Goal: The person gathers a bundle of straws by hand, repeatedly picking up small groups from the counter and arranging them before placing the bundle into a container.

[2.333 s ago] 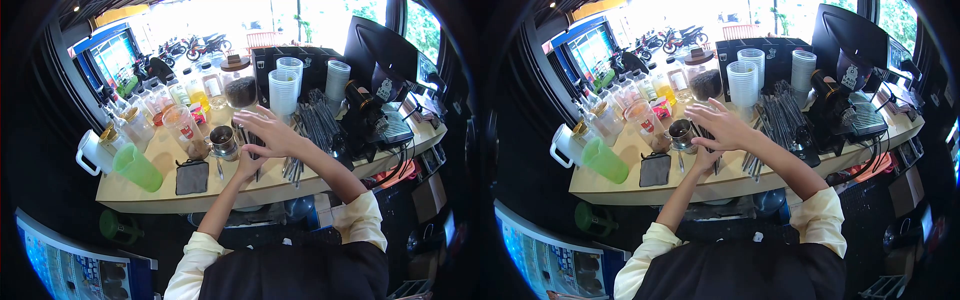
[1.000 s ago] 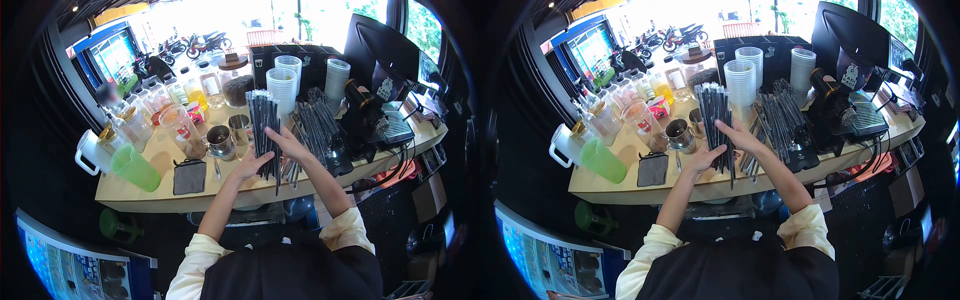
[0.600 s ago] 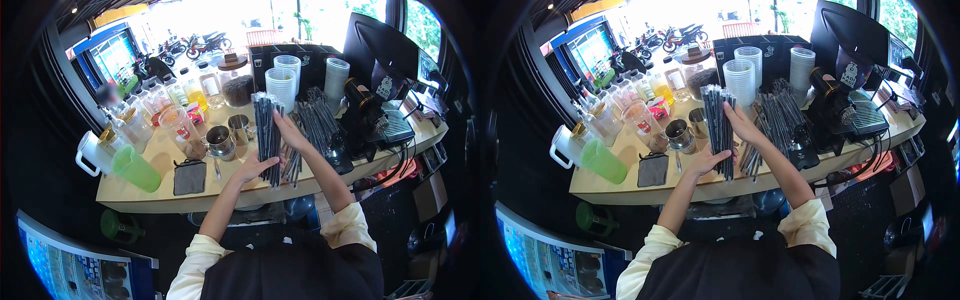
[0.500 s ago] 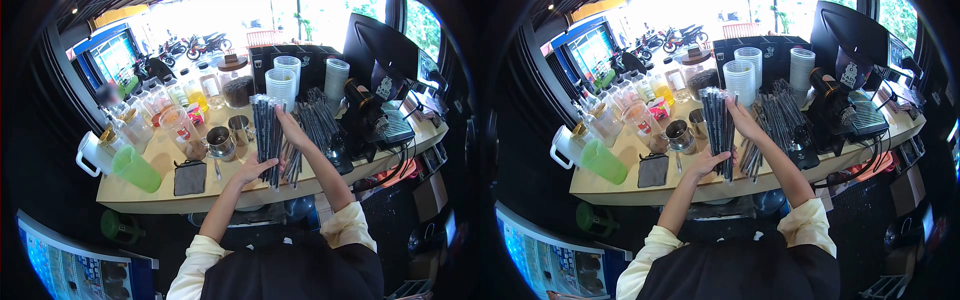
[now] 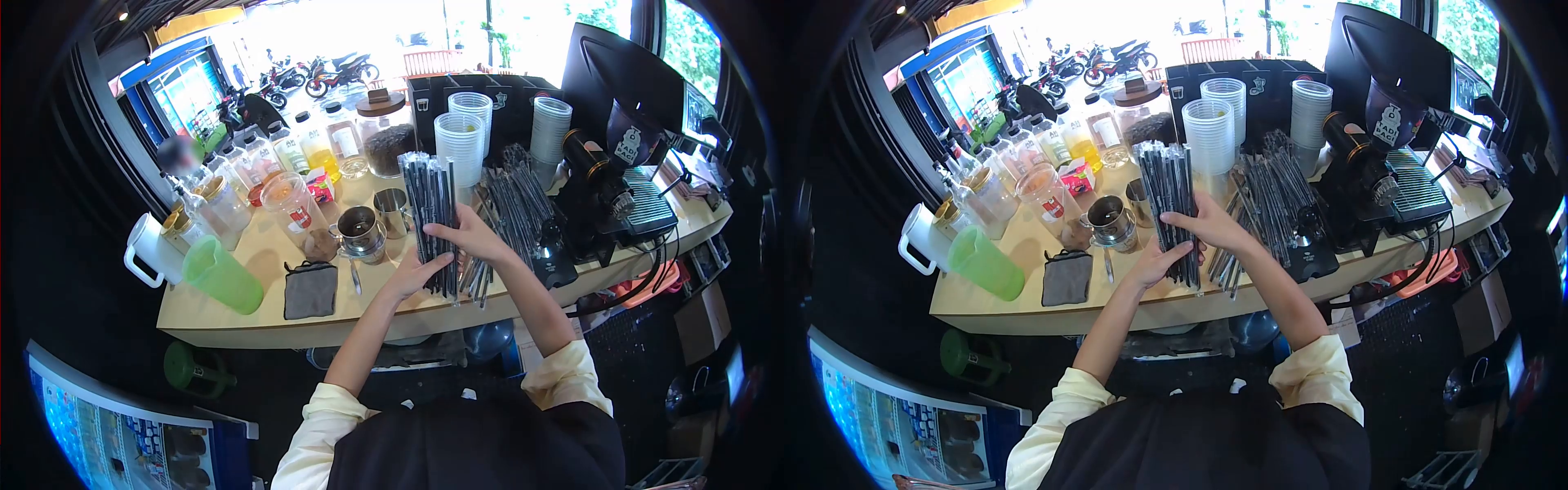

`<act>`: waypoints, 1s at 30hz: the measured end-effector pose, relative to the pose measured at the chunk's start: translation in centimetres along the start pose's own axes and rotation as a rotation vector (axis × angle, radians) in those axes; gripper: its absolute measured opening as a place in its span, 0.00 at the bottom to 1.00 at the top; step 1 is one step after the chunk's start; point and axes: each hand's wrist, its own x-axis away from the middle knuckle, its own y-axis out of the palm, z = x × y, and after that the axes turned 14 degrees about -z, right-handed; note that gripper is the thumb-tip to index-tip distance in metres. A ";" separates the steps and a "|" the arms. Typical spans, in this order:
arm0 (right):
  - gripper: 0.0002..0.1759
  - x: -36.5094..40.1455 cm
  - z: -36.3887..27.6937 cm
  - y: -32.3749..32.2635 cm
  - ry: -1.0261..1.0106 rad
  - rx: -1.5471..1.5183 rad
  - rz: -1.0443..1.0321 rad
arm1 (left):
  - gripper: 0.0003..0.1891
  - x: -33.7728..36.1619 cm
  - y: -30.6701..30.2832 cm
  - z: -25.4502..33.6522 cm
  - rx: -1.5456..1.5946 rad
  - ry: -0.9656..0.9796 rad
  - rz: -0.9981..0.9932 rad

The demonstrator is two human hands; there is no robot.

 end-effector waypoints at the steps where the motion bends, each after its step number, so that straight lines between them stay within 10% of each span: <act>1: 0.22 0.0 -0.1 0.5 -0.045 -0.057 0.090 | 0.16 0.1 -0.1 0.1 0.037 -0.032 0.004; 30: 0.20 1.3 1.5 2.4 -0.296 -0.389 0.293 | 0.22 1.7 -0.3 -0.5 0.107 0.002 0.045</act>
